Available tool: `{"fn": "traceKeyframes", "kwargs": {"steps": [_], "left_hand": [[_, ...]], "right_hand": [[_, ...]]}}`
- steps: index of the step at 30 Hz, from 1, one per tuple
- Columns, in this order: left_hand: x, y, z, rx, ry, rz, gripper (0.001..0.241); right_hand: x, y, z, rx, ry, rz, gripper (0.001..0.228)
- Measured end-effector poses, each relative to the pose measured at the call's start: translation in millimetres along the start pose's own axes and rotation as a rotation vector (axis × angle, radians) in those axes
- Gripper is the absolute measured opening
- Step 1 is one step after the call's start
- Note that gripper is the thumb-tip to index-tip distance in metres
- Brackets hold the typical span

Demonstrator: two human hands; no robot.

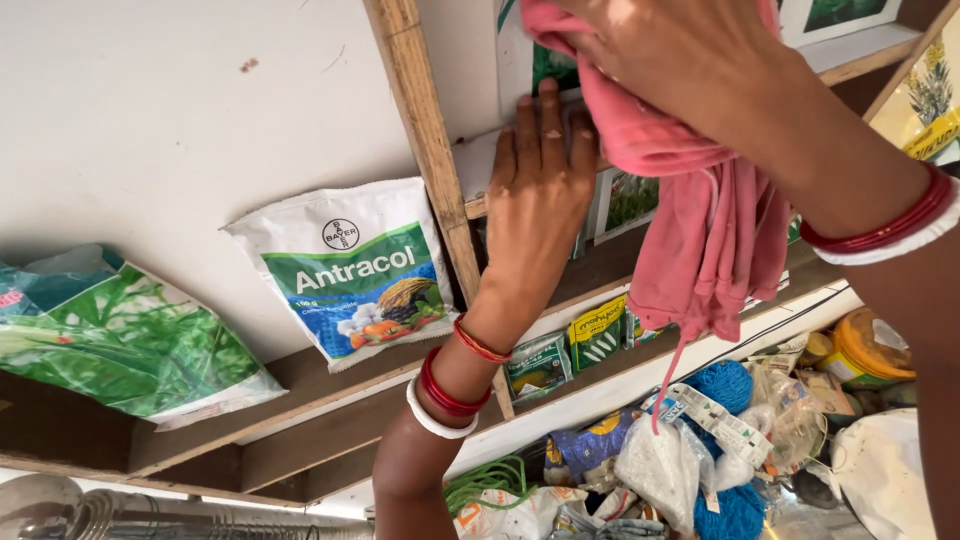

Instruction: The recorder is wiping dust off product packets and wooden shelves in a shop using a pink cloth.

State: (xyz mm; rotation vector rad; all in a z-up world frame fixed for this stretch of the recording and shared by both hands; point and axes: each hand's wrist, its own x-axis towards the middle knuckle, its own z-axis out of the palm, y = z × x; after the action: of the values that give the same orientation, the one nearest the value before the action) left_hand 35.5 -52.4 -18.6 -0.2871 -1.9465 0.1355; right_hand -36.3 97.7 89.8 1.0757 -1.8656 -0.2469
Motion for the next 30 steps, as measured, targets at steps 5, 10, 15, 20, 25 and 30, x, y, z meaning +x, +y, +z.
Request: {"fn": "traceKeyframes", "kwargs": {"steps": [5,10,15,20,25,30], "left_hand": [[-1,0,0,0.028,-0.014,-0.002,0.026],[-1,0,-2,0.043,-0.041,-0.018,0.034],[0,0,-2,0.045,-0.055,-0.024,0.027],[-2,0,3,0.033,-0.046,-0.033,0.024],[1,0,-5,0.044,-0.029,-0.033,0.032],[1,0,-3,0.051,-0.054,-0.020,0.030]], "right_hand": [[2,-19,-19,-0.096,0.074,-0.058,0.026],[6,-24,-21,0.077,0.252,-0.105,0.035],[-14,0,17,0.022,0.042,0.191,0.028],[-8,-17,-5,-0.021,0.058,0.135,0.030],[-3,-21,-9,0.005,0.205,0.013,0.045],[-3,-23,-6,-0.032,0.194,0.039,0.046]]}}
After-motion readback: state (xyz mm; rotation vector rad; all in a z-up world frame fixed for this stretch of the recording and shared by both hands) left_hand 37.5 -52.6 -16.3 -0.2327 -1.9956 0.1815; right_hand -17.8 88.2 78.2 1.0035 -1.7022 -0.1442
